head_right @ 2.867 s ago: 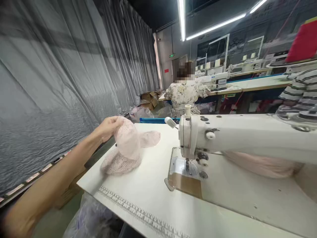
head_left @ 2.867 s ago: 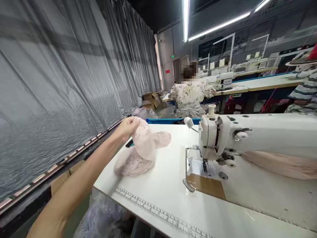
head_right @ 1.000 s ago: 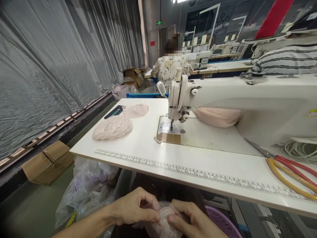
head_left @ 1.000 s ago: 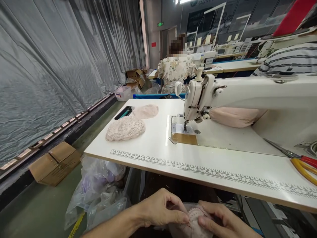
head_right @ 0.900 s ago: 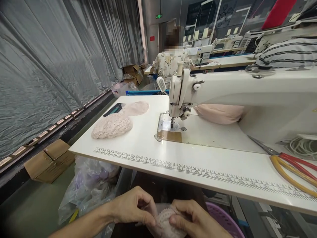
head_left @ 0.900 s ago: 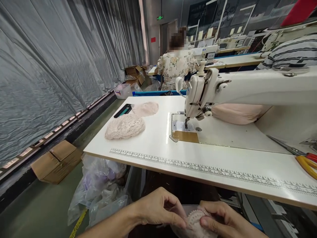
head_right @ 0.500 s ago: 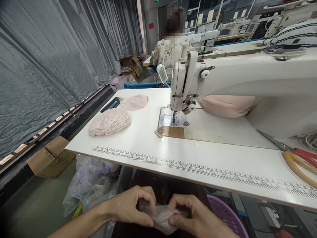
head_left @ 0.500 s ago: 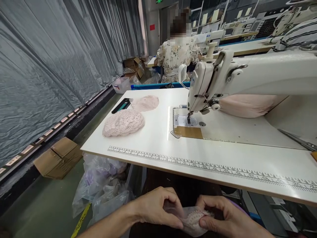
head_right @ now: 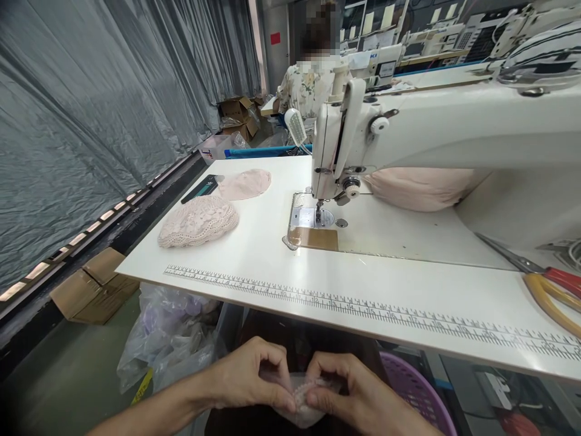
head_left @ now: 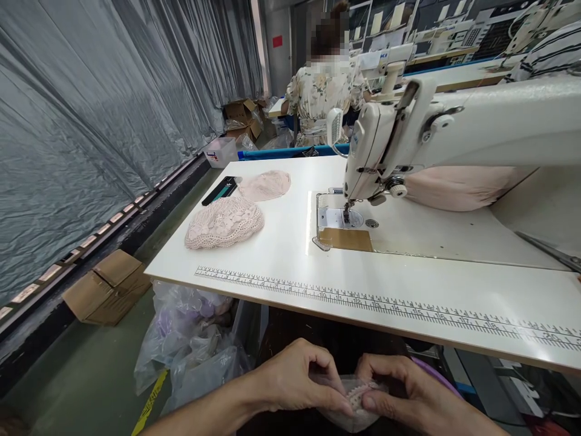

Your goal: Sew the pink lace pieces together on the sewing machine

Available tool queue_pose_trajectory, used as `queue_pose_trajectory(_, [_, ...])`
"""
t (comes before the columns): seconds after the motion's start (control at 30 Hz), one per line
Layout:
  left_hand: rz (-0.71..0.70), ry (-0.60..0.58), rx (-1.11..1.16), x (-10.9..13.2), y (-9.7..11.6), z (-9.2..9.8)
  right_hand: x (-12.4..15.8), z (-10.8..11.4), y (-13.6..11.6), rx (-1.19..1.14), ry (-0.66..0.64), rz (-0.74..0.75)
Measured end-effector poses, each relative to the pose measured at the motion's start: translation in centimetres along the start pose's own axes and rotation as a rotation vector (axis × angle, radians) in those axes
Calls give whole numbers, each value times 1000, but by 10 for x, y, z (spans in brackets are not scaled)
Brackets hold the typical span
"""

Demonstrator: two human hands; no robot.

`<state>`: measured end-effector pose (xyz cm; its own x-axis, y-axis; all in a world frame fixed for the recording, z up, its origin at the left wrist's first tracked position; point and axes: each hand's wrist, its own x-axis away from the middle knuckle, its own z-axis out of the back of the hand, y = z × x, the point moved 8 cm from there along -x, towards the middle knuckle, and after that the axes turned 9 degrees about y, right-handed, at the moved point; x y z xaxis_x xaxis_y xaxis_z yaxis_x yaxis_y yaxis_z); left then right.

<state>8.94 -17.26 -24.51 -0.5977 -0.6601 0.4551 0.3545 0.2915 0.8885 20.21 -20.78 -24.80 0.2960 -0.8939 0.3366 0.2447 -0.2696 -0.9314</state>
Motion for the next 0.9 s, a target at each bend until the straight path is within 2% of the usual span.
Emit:
queue_pose_trajectory(0.23, [-35, 6, -59, -1, 2, 4, -3, -2, -8, -10, -16, -33])
queue_pose_trajectory(0.43, [-64, -124, -174, 5, -2, 5, 1, 6, 6, -93, -51, -52])
queue_pose_trajectory(0.5, [-108, -141, -200, 7, 3, 5, 2, 8, 11, -112, -67, -48])
queue_pose_trajectory(0.6, [-179, -236, -105, 12, 14, -2, 3, 11, 15, -117, -61, -62])
queue_pose_trajectory(0.7, [-91, -282, -112, 13, 6, -9, 3, 11, 12, -131, -65, -70])
queue_pose_trajectory(0.8, [36, -205, -139, 8, -8, -9, 3, 11, 11, -153, -51, -83])
queue_pose_trajectory(0.9, [36, -158, -81, 5, -10, -8, 5, 14, 15, -168, -23, -103])
